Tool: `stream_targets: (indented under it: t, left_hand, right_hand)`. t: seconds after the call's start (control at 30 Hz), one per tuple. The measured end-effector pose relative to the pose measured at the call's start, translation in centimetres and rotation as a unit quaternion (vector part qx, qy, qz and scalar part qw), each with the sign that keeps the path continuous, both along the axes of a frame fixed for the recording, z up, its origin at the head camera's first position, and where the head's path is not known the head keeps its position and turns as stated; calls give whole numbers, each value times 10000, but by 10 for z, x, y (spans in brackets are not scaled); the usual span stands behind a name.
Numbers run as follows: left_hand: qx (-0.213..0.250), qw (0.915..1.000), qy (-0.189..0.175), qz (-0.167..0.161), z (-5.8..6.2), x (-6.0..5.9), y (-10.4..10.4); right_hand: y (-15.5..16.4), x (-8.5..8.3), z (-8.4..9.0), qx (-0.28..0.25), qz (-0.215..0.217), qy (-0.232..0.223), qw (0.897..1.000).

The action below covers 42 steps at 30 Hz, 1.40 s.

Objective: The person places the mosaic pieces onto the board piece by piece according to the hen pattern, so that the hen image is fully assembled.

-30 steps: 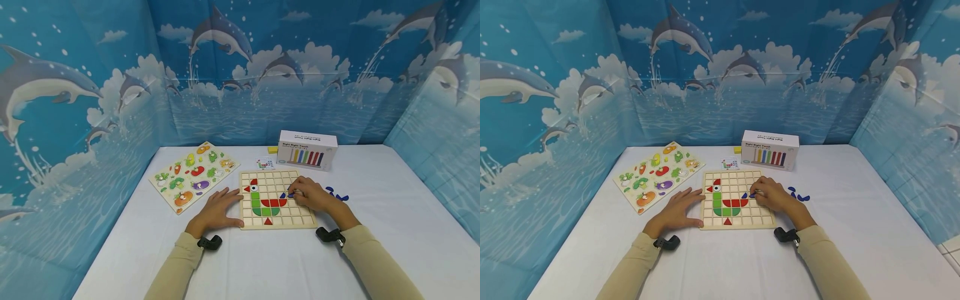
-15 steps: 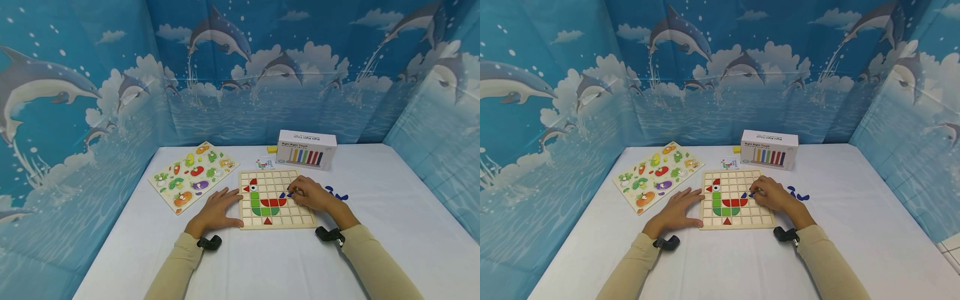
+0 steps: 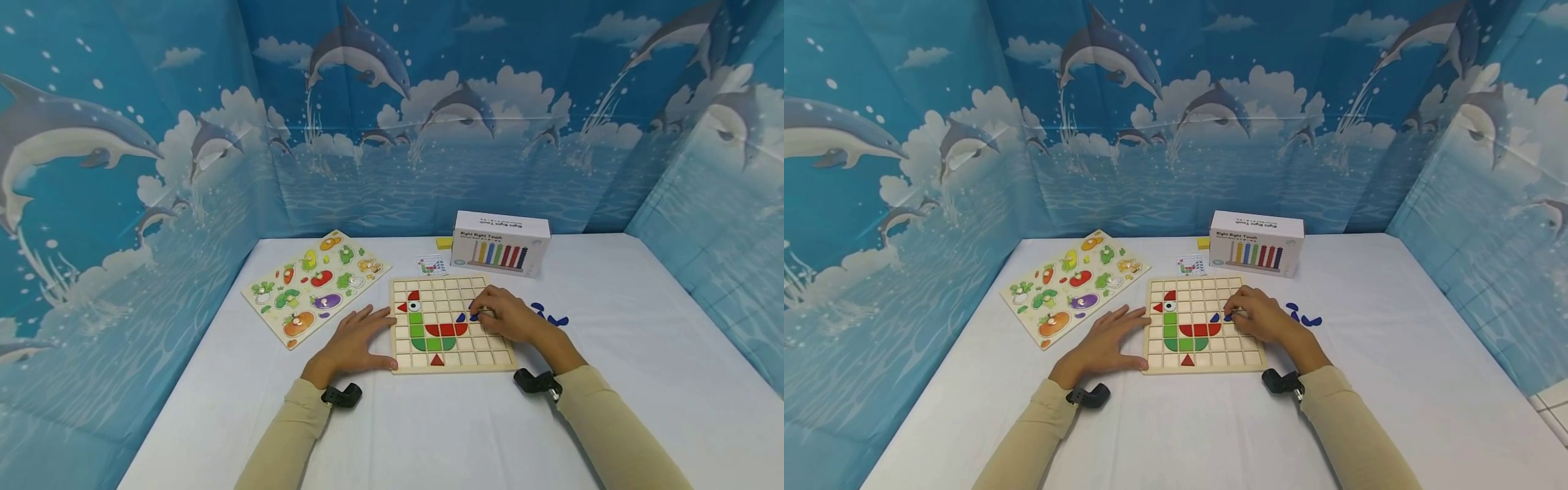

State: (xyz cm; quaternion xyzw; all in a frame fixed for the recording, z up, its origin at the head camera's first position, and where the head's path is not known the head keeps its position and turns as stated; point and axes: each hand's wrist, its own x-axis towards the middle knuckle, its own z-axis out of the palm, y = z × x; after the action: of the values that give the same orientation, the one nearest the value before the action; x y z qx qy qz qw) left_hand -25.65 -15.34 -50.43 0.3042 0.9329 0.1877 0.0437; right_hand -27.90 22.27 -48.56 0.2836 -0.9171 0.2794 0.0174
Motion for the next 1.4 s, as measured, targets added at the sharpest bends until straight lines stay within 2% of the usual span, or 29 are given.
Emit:
stream_targets:
  t: [0.37, 0.6, 0.8, 0.93, 1.1, 1.23, 1.4]
  left_hand:
    - [-56, 10000, 3, -5, 0, -1, 0]
    - [-48, 10000, 8, 6, -1, -1, 0]
    - [-62, 10000, 10, 6, -2, -1, 0]
    - [-34, 10000, 22, -15, -2, -1, 0]
    - [11, 10000, 47, -44, -3, -1, -1]
    - [-42, 10000, 74, -44, -5, -1, -3]
    - [-48, 9999, 98, -50, -8, -2, -4]
  right_hand:
    - [-1, -1, 2, -11, -12, -62, 10000]
    - [-1, -3, 0, -78, 41, 78, 9999]
    - [3, -1, 1, -212, -51, -122, 9997]
    - [12, 2, 3, -318, -263, -148, 9990]
    - [38, 6, 3, -47, -872, -50, 9962]
    - [66, 8, -2, -56, -1329, -302, 9907]
    - [94, 11, -13, -329, -1599, -729, 9839]
